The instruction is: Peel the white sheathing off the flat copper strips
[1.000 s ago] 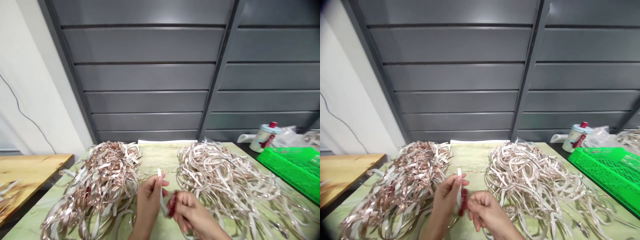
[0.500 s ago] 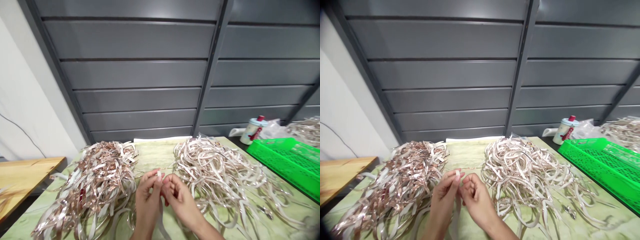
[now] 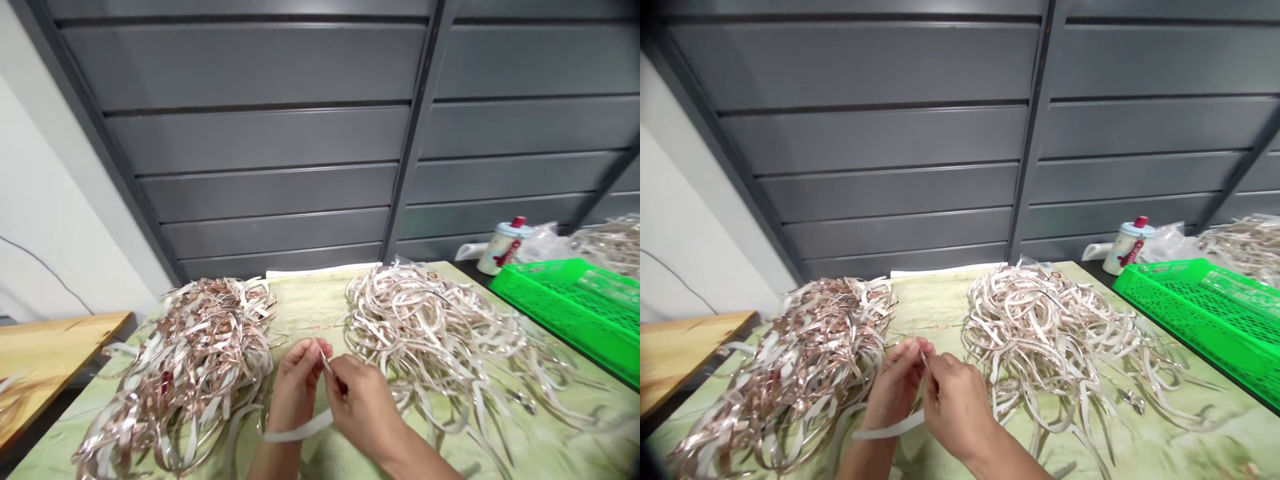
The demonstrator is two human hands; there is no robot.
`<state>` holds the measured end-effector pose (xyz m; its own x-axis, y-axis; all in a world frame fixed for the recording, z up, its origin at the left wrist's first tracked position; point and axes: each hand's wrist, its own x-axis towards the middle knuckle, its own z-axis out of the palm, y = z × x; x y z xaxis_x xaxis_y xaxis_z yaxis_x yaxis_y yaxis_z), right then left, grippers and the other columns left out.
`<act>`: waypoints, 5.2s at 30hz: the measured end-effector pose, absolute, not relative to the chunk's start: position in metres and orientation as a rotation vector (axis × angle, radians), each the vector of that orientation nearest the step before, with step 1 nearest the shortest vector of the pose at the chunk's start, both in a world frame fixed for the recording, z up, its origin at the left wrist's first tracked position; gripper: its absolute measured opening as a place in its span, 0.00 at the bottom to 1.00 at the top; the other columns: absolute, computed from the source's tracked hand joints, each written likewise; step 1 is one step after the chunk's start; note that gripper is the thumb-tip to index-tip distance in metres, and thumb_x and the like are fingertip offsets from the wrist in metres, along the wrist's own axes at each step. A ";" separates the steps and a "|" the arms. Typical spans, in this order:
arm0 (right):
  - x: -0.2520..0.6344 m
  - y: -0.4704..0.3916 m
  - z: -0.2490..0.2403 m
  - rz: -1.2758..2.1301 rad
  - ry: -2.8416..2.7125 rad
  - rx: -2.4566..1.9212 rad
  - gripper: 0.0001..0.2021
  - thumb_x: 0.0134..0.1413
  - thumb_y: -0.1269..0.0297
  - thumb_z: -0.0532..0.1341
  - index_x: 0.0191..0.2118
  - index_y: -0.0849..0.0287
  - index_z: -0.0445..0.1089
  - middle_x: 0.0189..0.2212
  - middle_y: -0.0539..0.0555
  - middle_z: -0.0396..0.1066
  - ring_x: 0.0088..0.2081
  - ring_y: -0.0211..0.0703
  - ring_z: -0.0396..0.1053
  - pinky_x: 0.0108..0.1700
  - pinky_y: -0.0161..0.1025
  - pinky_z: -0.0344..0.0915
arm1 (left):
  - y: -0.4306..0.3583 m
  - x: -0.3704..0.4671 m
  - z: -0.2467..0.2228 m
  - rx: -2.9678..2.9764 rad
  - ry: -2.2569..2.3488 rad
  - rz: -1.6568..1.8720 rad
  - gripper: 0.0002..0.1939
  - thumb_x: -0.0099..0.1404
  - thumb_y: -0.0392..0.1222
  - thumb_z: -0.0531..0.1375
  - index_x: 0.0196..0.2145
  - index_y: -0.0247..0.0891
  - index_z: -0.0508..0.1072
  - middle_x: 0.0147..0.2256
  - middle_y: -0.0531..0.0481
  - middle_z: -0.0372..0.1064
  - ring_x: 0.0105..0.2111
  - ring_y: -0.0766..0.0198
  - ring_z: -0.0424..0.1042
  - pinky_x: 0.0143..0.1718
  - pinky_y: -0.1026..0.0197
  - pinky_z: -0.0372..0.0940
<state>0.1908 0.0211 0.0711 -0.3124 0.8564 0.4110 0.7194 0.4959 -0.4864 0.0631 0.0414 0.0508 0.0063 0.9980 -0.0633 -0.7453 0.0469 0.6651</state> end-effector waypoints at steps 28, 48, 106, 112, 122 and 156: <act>0.202 0.010 0.066 0.265 -2.033 -1.221 0.13 0.65 0.65 0.53 0.36 0.56 0.76 0.24 0.51 0.60 0.24 0.38 0.57 0.27 0.37 0.49 | 0.035 0.038 0.047 0.793 0.569 1.449 0.09 0.50 0.44 0.73 0.27 0.38 0.79 0.28 0.48 0.78 0.33 0.60 0.76 0.37 0.60 0.69; 0.198 0.037 -0.004 1.979 -0.581 -0.773 0.21 0.51 0.51 0.68 0.40 0.67 0.75 0.24 0.57 0.75 0.18 0.29 0.61 0.18 0.25 0.49 | 0.036 0.043 0.002 0.755 0.949 1.588 0.09 0.57 0.43 0.69 0.29 0.37 0.73 0.29 0.51 0.76 0.23 0.71 0.66 0.25 0.69 0.60; 0.175 -0.001 -0.003 1.543 -1.318 -1.034 0.19 0.62 0.44 0.53 0.32 0.57 0.62 0.16 0.45 0.63 0.15 0.32 0.53 0.18 0.31 0.50 | 0.031 0.051 -0.001 0.540 0.771 1.446 0.14 0.55 0.44 0.69 0.38 0.35 0.79 0.29 0.47 0.75 0.28 0.66 0.72 0.22 0.68 0.62; 0.172 0.000 -0.007 1.623 -1.251 -1.005 0.20 0.59 0.44 0.57 0.31 0.58 0.64 0.19 0.47 0.67 0.16 0.31 0.55 0.18 0.30 0.51 | 0.027 0.056 0.004 0.822 1.132 1.467 0.15 0.54 0.50 0.68 0.32 0.35 0.80 0.26 0.45 0.76 0.28 0.62 0.73 0.25 0.65 0.64; 0.173 0.003 -0.022 1.093 -1.622 -1.152 0.18 0.68 0.54 0.48 0.42 0.60 0.69 0.18 0.50 0.68 0.19 0.40 0.66 0.25 0.34 0.62 | 0.016 0.072 0.006 0.867 1.217 1.503 0.10 0.54 0.46 0.67 0.30 0.36 0.81 0.28 0.48 0.75 0.27 0.65 0.69 0.28 0.66 0.63; 0.169 0.002 -0.023 1.026 -1.632 -1.074 0.17 0.68 0.57 0.49 0.47 0.58 0.71 0.36 0.57 0.76 0.35 0.46 0.74 0.40 0.36 0.68 | 0.018 0.071 0.003 0.908 1.199 1.476 0.09 0.58 0.43 0.63 0.27 0.36 0.79 0.25 0.50 0.72 0.27 0.64 0.67 0.29 0.65 0.61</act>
